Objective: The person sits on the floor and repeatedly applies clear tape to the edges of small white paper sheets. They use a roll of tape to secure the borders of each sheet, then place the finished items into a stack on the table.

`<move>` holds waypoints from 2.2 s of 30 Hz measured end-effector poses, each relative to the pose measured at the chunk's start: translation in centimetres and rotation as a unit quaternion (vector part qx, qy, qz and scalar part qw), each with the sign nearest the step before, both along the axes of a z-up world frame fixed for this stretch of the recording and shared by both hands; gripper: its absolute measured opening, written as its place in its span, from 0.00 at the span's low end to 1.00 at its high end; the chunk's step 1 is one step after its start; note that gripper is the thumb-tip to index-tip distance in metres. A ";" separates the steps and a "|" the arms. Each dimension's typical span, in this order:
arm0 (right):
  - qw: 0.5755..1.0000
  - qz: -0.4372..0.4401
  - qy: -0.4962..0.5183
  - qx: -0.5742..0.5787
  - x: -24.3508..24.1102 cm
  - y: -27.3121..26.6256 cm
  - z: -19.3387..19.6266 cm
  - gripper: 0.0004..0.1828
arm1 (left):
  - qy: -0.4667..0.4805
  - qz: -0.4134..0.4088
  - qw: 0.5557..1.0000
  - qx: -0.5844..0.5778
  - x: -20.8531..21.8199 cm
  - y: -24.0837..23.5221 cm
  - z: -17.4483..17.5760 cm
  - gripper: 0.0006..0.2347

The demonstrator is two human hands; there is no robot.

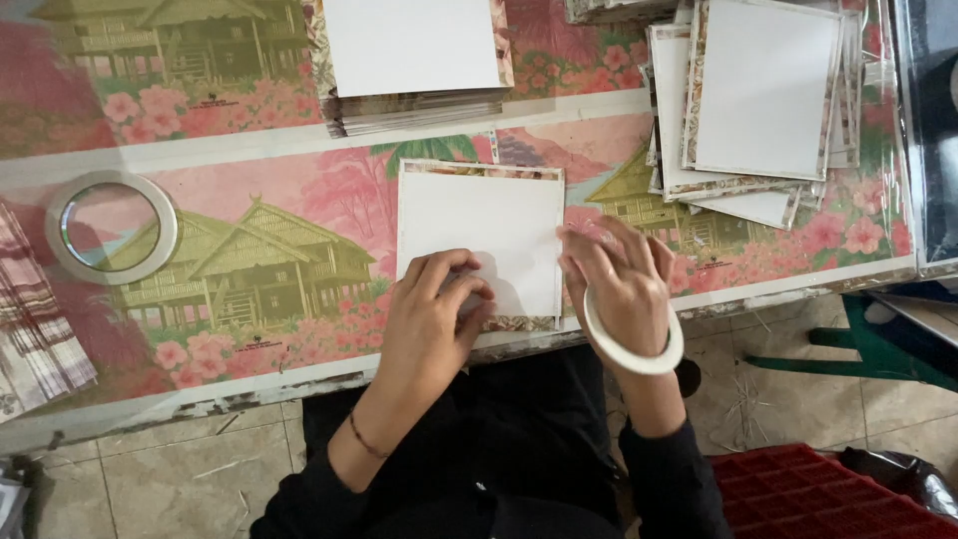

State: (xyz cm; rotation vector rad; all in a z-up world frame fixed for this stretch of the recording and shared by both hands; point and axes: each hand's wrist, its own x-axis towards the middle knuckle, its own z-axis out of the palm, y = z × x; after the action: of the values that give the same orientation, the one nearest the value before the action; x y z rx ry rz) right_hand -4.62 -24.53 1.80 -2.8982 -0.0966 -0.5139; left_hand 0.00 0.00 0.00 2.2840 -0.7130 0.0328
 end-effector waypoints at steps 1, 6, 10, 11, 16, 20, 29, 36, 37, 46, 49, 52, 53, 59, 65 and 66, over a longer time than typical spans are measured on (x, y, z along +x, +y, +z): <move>1.000 0.001 0.000 -0.001 -0.1 0.7 1.3 0.08 | 0.000 0.001 1.000 -0.001 0.1 0.5 0.5 0.06; 0.970 0.015 0.024 0.241 -2.0 3.6 3.8 0.03 | 0.074 -0.034 0.996 -0.046 1.0 1.9 2.2 0.07; 0.958 -0.008 0.066 0.278 -4.0 5.1 2.1 0.03 | 0.075 -0.016 0.996 -0.049 0.8 1.7 2.2 0.09; 0.958 -0.014 0.068 0.278 -4.3 5.6 2.1 0.02 | 0.084 -0.023 0.995 -0.049 0.7 1.7 2.1 0.10; 0.958 -0.029 0.064 0.278 -4.4 6.6 2.2 0.06 | 0.108 -0.028 0.992 -0.058 0.7 1.8 1.7 0.11; 0.970 -0.012 0.057 0.237 -4.0 7.0 2.3 0.06 | 0.097 -0.023 0.993 -0.063 0.6 1.8 1.7 0.11; 0.973 -0.020 0.068 0.221 -3.9 7.1 2.2 0.04 | 0.112 -0.022 0.991 -0.074 0.7 1.7 2.0 0.17; 0.968 -0.003 0.073 0.240 -4.0 6.3 3.0 0.05 | 0.081 -0.017 0.996 -0.013 0.8 1.4 2.5 0.20; 0.968 -0.004 0.074 0.239 -4.4 6.1 3.2 0.05 | 0.083 -0.019 0.996 -0.014 0.8 1.5 2.4 0.20; 0.947 -0.109 0.052 0.298 -5.7 3.9 2.6 0.06 | 0.102 -0.021 0.994 0.022 1.3 1.5 2.1 0.22; 0.945 -0.119 0.049 0.302 -5.6 4.0 2.5 0.05 | 0.113 -0.025 0.993 0.015 1.3 1.5 2.2 0.21; 0.952 -0.105 0.023 0.285 -5.3 4.0 2.2 0.07 | 0.096 -0.018 0.995 0.020 0.9 1.1 2.4 0.20; 0.954 -0.101 0.028 0.280 -5.4 4.0 2.0 0.06 | 0.112 -0.012 0.992 0.048 0.7 0.7 2.4 0.19; 0.969 -0.066 0.040 0.236 -5.7 3.5 1.4 0.04 | 0.080 -0.038 0.996 0.023 -0.2 -4.1 2.7 0.21; 0.964 -0.046 0.032 0.262 -6.6 2.6 3.2 0.05 | 0.118 -0.060 0.991 0.013 -0.3 -5.5 2.2 0.19; 0.964 -0.053 0.015 0.262 -6.8 2.4 3.3 0.03 | 0.122 -0.056 0.991 0.012 -0.3 -5.5 2.2 0.19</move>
State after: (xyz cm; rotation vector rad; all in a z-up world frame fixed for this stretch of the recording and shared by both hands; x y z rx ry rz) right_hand -11.43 -22.08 5.05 -2.3979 0.1763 -0.4338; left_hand -0.28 -5.47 2.17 2.2160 -0.7127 -0.3052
